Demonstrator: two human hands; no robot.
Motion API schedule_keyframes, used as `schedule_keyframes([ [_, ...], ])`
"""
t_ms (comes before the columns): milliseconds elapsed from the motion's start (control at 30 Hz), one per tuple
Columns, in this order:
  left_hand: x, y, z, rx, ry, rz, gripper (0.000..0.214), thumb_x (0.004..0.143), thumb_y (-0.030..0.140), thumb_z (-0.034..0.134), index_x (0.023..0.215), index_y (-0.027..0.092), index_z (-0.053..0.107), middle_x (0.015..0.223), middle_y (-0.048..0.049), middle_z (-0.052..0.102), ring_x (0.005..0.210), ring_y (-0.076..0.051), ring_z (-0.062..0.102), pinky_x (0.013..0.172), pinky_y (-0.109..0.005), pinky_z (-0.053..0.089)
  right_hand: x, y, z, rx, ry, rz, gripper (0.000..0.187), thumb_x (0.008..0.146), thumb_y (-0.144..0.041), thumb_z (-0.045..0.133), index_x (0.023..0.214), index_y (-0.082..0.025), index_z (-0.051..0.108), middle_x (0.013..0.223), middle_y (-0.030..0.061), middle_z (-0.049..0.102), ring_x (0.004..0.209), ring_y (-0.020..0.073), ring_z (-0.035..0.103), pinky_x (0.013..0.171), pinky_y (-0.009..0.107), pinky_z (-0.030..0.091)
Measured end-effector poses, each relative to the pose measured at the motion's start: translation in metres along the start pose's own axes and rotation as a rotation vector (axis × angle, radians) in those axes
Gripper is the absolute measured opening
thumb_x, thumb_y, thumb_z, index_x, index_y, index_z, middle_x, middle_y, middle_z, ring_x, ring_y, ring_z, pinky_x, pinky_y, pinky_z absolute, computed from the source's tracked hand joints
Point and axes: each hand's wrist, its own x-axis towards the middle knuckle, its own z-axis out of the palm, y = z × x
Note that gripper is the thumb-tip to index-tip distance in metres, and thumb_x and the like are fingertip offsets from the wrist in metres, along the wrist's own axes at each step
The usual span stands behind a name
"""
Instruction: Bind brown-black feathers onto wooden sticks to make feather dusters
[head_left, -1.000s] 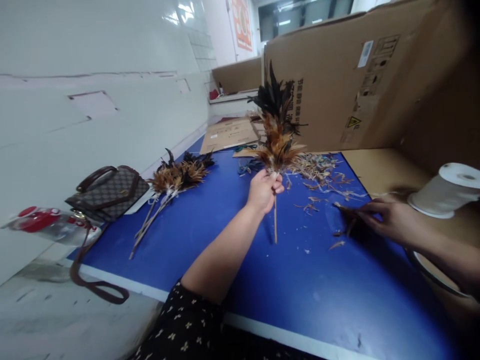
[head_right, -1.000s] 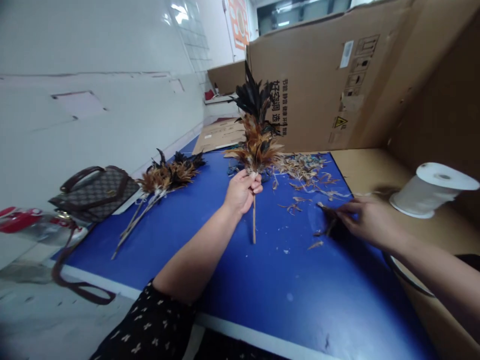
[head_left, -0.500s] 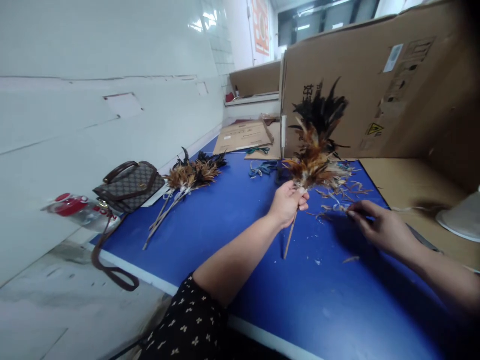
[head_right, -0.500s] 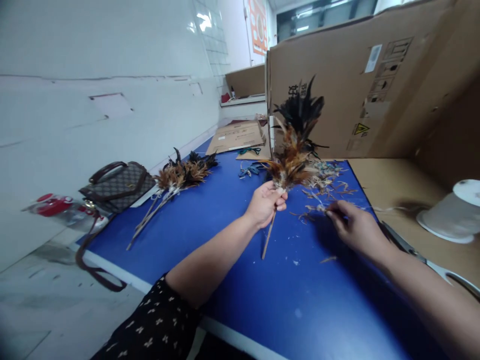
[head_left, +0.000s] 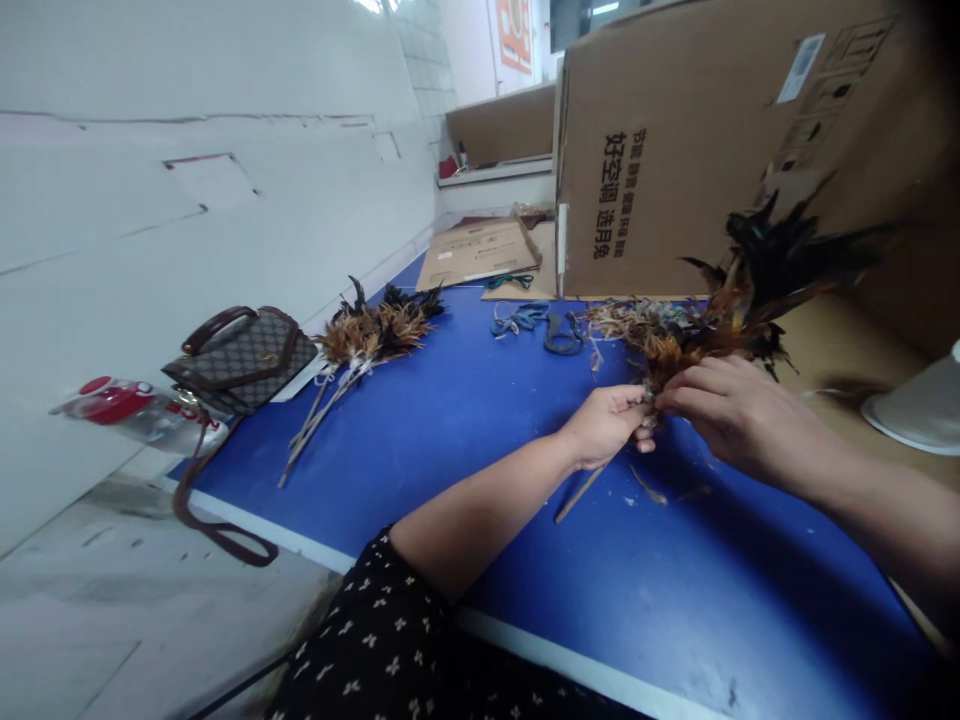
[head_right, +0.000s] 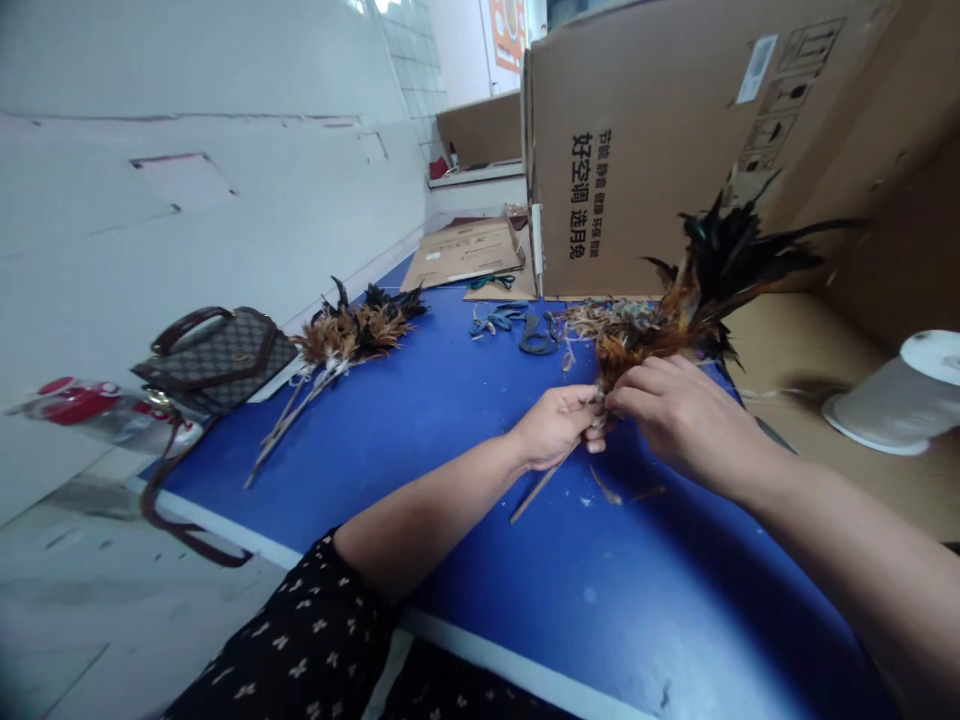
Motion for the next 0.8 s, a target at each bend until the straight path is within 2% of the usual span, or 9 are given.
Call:
schedule_keyframes([
  [233, -0.001, 0.0, -0.002, 0.003, -0.043, -0.006, 0.059, 0.074, 0.058, 0.101, 0.089, 0.016, 0.063, 0.075, 0.0039, 0.052, 0.063, -0.008, 0.044, 0.06, -0.027, 0.041, 0.0, -0.004, -0.003, -0.011, -0.016, 0.039, 0.03, 0.1, -0.006, 0.054, 0.111, -0.022, 0.078, 0.107, 0.0079, 0.075, 0.094, 0.023, 0.065, 0.083, 0.038, 0.042],
  [400, 0.0, -0.003, -0.004, 0.064, -0.064, -0.019, 0.06, 0.073, 0.06, 0.101, 0.09, 0.016, 0.063, 0.073, 0.0044, 0.053, 0.061, -0.008, 0.043, 0.059, -0.028, 0.043, 0.001, -0.004, -0.01, -0.09, -0.038, 0.03, 0.031, 0.099, -0.006, 0.054, 0.105, -0.022, 0.079, 0.103, 0.008, 0.074, 0.094, 0.0251, 0.064, 0.09, 0.042, 0.042],
  [533, -0.001, -0.004, -0.001, 0.039, -0.06, -0.034, 0.049, 0.082, 0.05, 0.096, 0.092, 0.016, 0.063, 0.076, 0.0031, 0.053, 0.063, -0.009, 0.044, 0.062, -0.028, 0.043, -0.001, -0.004, -0.009, -0.103, -0.054, 0.027, 0.032, 0.1, -0.007, 0.052, 0.106, -0.023, 0.079, 0.105, 0.0078, 0.075, 0.095, 0.0256, 0.063, 0.09, 0.042, 0.043],
  [667, -0.004, 0.003, 0.005, -0.029, -0.023, -0.118, 0.028, 0.088, 0.03, 0.083, 0.09, 0.017, 0.059, 0.077, 0.0022, 0.049, 0.065, -0.008, 0.042, 0.06, -0.024, 0.035, -0.002, -0.006, -0.006, -0.138, -0.073, 0.037, 0.032, 0.101, -0.009, 0.051, 0.108, -0.023, 0.079, 0.108, 0.0085, 0.076, 0.095, 0.0259, 0.063, 0.089, 0.043, 0.044],
  [733, -0.005, 0.005, 0.007, -0.046, -0.019, -0.139, 0.027, 0.087, 0.027, 0.08, 0.087, 0.017, 0.056, 0.077, 0.0027, 0.047, 0.064, -0.008, 0.04, 0.059, -0.021, 0.031, -0.001, -0.006, -0.004, -0.145, -0.086, 0.035, 0.031, 0.102, -0.01, 0.051, 0.107, -0.022, 0.079, 0.106, 0.0091, 0.075, 0.094, 0.0264, 0.062, 0.088, 0.044, 0.044],
  [800, -0.005, 0.005, 0.008, -0.029, -0.02, -0.138, 0.035, 0.086, 0.032, 0.086, 0.085, 0.018, 0.054, 0.076, 0.004, 0.045, 0.063, -0.007, 0.038, 0.058, -0.02, 0.028, 0.0, -0.006, -0.003, -0.142, -0.092, 0.037, 0.03, 0.102, -0.011, 0.051, 0.105, -0.022, 0.079, 0.104, 0.0091, 0.075, 0.094, 0.0263, 0.062, 0.088, 0.044, 0.045],
])
